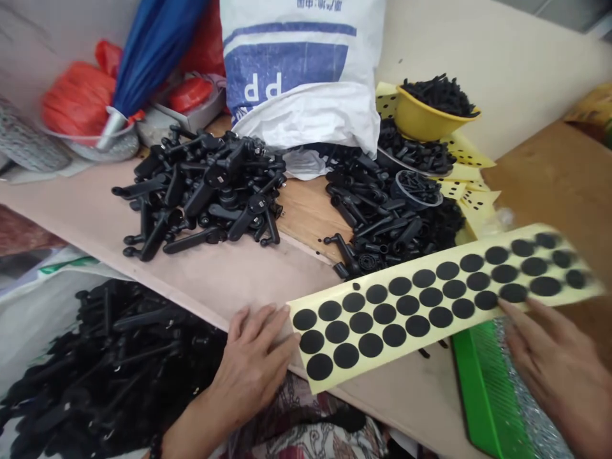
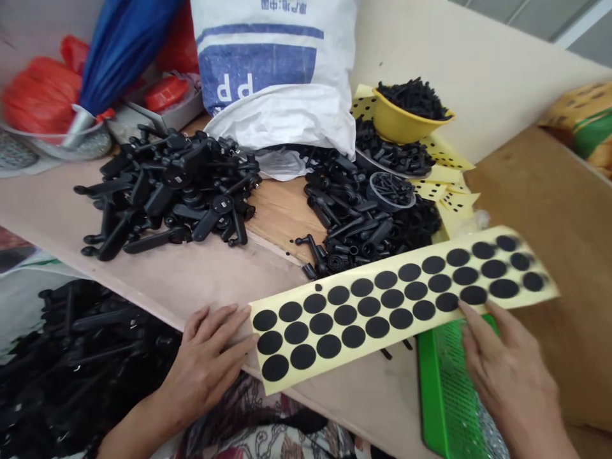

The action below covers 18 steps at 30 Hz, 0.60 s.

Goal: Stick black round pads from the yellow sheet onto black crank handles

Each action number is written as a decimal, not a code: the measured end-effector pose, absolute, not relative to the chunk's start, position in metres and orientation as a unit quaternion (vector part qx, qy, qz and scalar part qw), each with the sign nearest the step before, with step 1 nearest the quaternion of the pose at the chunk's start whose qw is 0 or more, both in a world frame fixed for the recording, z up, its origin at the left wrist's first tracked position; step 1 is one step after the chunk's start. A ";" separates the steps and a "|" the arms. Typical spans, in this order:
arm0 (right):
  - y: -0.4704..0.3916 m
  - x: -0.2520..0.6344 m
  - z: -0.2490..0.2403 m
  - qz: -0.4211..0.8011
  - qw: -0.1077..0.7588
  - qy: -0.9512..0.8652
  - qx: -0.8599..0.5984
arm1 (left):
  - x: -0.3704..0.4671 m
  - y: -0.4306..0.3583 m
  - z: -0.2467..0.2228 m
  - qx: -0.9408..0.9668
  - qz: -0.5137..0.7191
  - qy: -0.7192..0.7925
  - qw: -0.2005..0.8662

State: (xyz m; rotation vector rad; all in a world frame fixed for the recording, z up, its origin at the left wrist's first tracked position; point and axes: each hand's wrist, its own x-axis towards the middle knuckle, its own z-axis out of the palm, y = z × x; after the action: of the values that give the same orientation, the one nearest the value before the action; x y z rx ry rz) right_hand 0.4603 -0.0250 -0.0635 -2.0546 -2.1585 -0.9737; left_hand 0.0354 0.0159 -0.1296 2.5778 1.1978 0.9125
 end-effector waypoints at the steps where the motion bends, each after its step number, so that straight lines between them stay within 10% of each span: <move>1: -0.023 0.459 -0.065 -0.306 -0.010 -0.695 -0.650 | 0.037 0.016 -0.129 0.862 0.302 0.399 0.077; 18: -0.017 0.289 -0.084 0.145 0.206 -0.826 -0.504 | 0.035 0.016 -0.128 0.880 0.309 0.344 0.111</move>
State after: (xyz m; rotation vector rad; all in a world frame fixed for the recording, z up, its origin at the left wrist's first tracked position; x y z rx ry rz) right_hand 0.2892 -0.0171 -0.0839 -1.4044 -2.3018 0.4042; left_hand 0.0347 0.0158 -0.1277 2.5838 1.0102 0.9071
